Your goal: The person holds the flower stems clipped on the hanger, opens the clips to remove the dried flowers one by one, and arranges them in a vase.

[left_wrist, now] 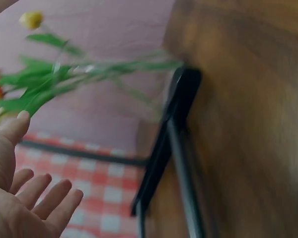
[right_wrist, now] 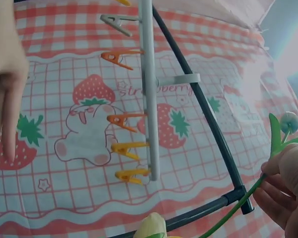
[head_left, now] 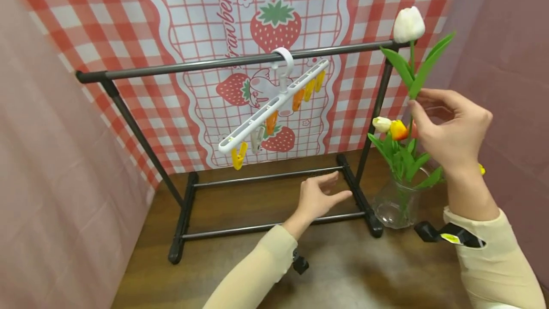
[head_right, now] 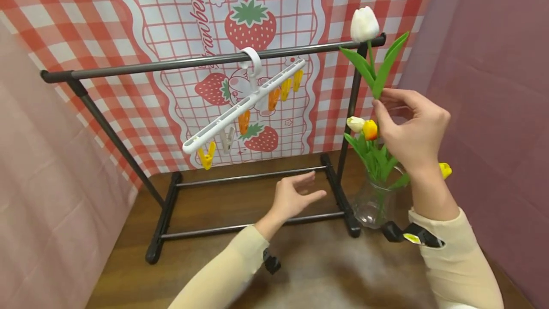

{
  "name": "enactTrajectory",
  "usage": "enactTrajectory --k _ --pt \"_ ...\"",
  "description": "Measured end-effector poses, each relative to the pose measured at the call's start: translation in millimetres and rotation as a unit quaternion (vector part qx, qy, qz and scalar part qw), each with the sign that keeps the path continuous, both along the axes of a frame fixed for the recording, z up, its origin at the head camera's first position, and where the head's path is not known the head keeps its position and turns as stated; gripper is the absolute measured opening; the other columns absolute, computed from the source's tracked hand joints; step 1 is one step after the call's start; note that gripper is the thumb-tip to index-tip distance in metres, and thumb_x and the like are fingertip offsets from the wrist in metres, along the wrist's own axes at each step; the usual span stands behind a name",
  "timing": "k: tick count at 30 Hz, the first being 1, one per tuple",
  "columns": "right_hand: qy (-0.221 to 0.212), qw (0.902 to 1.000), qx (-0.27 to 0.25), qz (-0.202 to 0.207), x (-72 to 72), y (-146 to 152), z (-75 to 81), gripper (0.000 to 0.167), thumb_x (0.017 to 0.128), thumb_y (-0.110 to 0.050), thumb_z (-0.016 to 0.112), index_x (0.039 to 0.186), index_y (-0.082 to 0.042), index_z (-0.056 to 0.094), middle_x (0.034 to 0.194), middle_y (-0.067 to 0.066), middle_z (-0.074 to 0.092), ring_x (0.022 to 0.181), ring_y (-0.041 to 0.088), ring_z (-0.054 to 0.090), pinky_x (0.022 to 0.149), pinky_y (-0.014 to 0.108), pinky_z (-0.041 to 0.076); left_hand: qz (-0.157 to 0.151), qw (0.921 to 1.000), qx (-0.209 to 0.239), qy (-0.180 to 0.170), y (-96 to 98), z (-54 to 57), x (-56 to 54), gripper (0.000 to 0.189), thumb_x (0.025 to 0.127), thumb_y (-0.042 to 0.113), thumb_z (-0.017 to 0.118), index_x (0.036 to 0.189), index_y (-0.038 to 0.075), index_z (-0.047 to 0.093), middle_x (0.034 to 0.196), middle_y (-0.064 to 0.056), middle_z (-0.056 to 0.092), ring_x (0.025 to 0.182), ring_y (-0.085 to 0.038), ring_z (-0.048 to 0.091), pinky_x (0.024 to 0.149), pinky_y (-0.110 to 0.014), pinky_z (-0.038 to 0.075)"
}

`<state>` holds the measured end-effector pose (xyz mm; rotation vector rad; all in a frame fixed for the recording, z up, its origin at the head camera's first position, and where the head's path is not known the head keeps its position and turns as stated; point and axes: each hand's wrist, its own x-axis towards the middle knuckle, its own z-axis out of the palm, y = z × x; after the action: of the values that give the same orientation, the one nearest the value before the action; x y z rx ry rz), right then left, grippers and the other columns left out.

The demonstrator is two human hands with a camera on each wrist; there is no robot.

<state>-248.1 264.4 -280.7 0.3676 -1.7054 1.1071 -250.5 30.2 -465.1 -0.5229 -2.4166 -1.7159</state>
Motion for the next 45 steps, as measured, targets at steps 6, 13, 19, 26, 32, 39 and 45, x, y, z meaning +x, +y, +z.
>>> enactTrajectory --k 6,13,19,26,32,39,45 --pt "-0.006 0.9997 -0.008 -0.024 3.4 5.1 -8.1 0.022 0.085 -0.007 0.082 0.103 0.004 0.083 0.087 -0.035 0.070 0.076 -0.015 0.068 0.076 0.002 0.052 -0.013 0.9994 -0.029 -0.017 47.3 -12.2 1.7 0.061 0.085 0.040 0.092 0.140 0.026 0.071 0.129 -0.002 0.077 0.109 -0.005 0.076 0.087 -0.015 0.059" --pt "-0.021 0.9982 -0.019 -0.052 3.2 12.6 -23.5 0.024 0.085 -0.008 0.081 0.104 0.007 0.081 0.085 -0.039 0.067 0.073 -0.020 0.065 0.073 -0.001 0.049 0.008 0.9990 -0.029 -0.032 80.1 -23.9 3.0 0.059 0.083 0.040 0.093 0.136 0.030 0.073 0.128 0.003 0.077 0.095 0.003 0.074 0.084 -0.012 0.057" --pt "-0.056 0.9948 -0.002 -0.085 1.9 19.4 -44.3 0.025 0.087 -0.013 0.080 0.104 0.005 0.081 0.083 -0.041 0.063 0.069 -0.024 0.059 0.070 -0.002 0.046 0.023 0.9976 -0.048 -0.044 100.0 -25.5 1.2 0.060 0.078 0.044 0.096 0.133 0.035 0.073 0.115 -0.001 0.082 0.066 0.007 0.057 0.072 -0.006 0.047" --pt "-0.075 0.9905 0.033 -0.110 1.4 21.2 -69.0 0.022 0.086 -0.009 0.079 0.104 0.004 0.080 0.082 -0.022 0.068 0.070 -0.028 0.056 0.071 -0.004 0.043 0.029 0.9968 -0.053 -0.052 111.1 -25.6 3.9 0.059 0.078 0.043 0.096 0.132 0.034 0.074 0.129 0.009 0.075 0.111 -0.001 0.072 0.085 -0.010 0.055" --pt "-0.097 0.9867 0.046 -0.122 6.1 21.8 -80.0 0.024 0.086 -0.005 0.079 0.107 0.006 0.077 0.083 0.000 0.073 0.071 -0.029 0.052 0.072 -0.006 0.041 0.038 0.9972 -0.053 -0.037 120.0 -26.2 5.9 0.056 0.079 0.043 0.095 0.130 0.030 0.076 0.128 0.007 0.076 0.112 0.001 0.071 0.088 -0.010 0.055" --pt "-0.105 0.9854 0.060 -0.120 11.5 20.8 -85.8 0.024 0.088 -0.007 0.074 0.107 0.008 0.075 0.088 0.029 0.077 0.071 -0.031 0.050 0.070 -0.008 0.039 0.056 0.9957 -0.073 -0.010 128.7 -28.4 8.0 0.053 0.079 0.045 0.095 0.128 0.032 0.077 0.123 0.009 0.077 0.111 0.004 0.070 0.088 -0.006 0.053" --pt "-0.109 0.9841 0.069 -0.122 12.8 21.1 -91.0 0.025 0.088 -0.007 0.073 0.108 0.009 0.073 0.087 0.028 0.077 0.070 -0.031 0.048 0.070 -0.008 0.038 0.079 0.9944 -0.070 -0.004 131.2 -29.3 6.3 0.045 0.080 0.041 0.095 0.122 0.034 0.080 0.114 0.012 0.079 0.105 0.002 0.073 0.087 -0.006 0.053"
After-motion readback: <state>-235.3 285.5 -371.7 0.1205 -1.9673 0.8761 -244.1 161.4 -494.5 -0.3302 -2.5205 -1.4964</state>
